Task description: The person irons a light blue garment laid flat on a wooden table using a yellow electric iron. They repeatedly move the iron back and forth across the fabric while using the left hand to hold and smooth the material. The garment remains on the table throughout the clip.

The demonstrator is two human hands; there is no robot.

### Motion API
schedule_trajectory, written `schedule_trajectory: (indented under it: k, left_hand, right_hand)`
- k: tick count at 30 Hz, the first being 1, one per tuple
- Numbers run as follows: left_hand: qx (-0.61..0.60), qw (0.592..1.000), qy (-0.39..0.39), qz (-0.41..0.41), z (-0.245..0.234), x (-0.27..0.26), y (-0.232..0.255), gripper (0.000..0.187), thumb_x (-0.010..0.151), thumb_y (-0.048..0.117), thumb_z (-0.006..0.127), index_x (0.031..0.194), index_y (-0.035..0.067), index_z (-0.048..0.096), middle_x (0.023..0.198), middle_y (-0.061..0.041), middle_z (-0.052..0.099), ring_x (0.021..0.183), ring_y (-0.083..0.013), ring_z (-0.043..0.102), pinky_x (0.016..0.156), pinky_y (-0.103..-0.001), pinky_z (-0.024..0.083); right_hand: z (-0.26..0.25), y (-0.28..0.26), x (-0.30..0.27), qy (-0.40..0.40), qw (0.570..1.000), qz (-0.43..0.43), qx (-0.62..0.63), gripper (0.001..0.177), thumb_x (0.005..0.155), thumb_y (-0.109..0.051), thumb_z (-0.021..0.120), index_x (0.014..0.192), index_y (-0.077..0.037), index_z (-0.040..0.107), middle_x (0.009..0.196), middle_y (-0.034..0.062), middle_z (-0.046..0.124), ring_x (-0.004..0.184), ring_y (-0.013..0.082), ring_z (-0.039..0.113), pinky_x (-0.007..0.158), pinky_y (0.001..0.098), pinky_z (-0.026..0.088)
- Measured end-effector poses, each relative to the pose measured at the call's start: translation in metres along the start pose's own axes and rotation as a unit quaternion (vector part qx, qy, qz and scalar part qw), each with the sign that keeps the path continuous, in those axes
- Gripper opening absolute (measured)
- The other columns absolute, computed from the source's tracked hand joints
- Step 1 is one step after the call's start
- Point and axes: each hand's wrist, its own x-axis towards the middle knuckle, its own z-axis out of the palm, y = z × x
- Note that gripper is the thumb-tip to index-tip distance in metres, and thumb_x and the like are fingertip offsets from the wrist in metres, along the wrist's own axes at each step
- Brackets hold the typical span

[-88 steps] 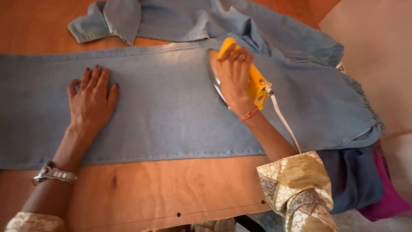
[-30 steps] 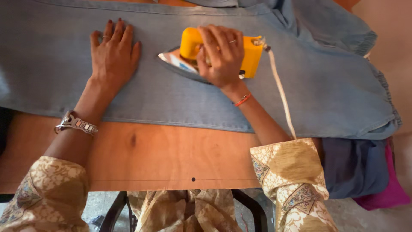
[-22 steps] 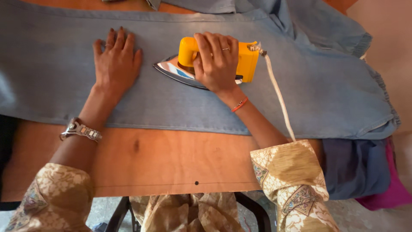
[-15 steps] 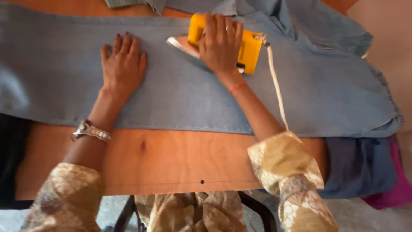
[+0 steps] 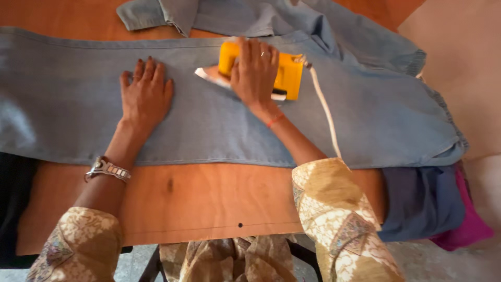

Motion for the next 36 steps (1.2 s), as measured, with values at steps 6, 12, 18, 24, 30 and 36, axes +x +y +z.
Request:
schedule_trajectory:
  k: [6,12,18,24,30,36]
  left_hand:
    - [-0.018,1.0,0.015,-0.006,0.0,0.001,-0.004,0.05,0.107,0.031,0.051,0.145,-0.001,0.056,0.155,-0.024,0.05,0.147,-0.0402,0.041,0.113,-0.063,0.026]
    - [-0.019,1.0,0.024,0.004,0.002,0.0,-0.004,0.051,0.108,0.03,0.052,0.146,-0.003,0.055,0.156,-0.024,0.05,0.147,-0.0405,0.042,0.114,-0.063,0.027]
    - [-0.008,1.0,0.014,-0.009,0.001,-0.001,-0.001,0.051,0.105,0.031,0.052,0.144,-0.002,0.056,0.154,-0.023,0.051,0.146,-0.0405,0.042,0.112,-0.064,0.028]
    - [0.034,0.999,0.017,-0.004,-0.002,0.004,0.0,0.05,0.104,0.032,0.052,0.142,0.0,0.056,0.154,-0.022,0.052,0.143,-0.0402,0.045,0.111,-0.063,0.03]
    - [-0.004,1.0,0.015,-0.013,-0.002,-0.001,0.003,0.049,0.106,0.032,0.051,0.142,0.0,0.056,0.154,-0.023,0.051,0.145,-0.0396,0.044,0.113,-0.063,0.03]
    - [-0.001,1.0,0.018,-0.003,-0.004,-0.004,0.0,0.05,0.106,0.032,0.051,0.143,-0.001,0.055,0.153,-0.023,0.052,0.145,-0.0398,0.044,0.113,-0.062,0.03]
  right_hand:
    - [-0.064,-0.023,-0.025,-0.026,0.987,-0.069,0.144,0.038,0.082,-0.012,0.063,0.119,-0.007,0.062,0.107,0.0091,0.062,0.102,0.0293,0.059,0.098,0.0469,0.04]
    - [-0.053,-0.016,-0.023,-0.002,0.984,-0.093,0.155,0.035,0.083,-0.01,0.063,0.117,-0.007,0.064,0.106,0.0086,0.064,0.1,0.0277,0.06,0.099,0.0461,0.042]
    - [0.027,0.013,0.02,0.038,0.997,-0.041,0.053,0.04,0.083,-0.012,0.065,0.122,-0.004,0.06,0.111,0.0119,0.062,0.106,0.0307,0.058,0.098,0.0469,0.04]
    - [0.055,0.015,0.042,0.025,0.999,0.033,-0.03,0.039,0.084,-0.009,0.065,0.121,-0.005,0.056,0.112,0.0125,0.061,0.107,0.0315,0.056,0.101,0.0474,0.039]
    - [0.005,-0.019,0.014,-0.008,0.998,0.003,0.057,0.044,0.081,-0.009,0.066,0.124,-0.002,0.057,0.112,0.0144,0.061,0.11,0.0351,0.056,0.103,0.0501,0.04]
    - [-0.101,-0.004,-0.061,-0.086,0.967,-0.178,0.161,0.052,0.079,-0.018,0.068,0.127,-0.002,0.059,0.119,0.0151,0.062,0.111,0.0354,0.059,0.104,0.0526,0.041]
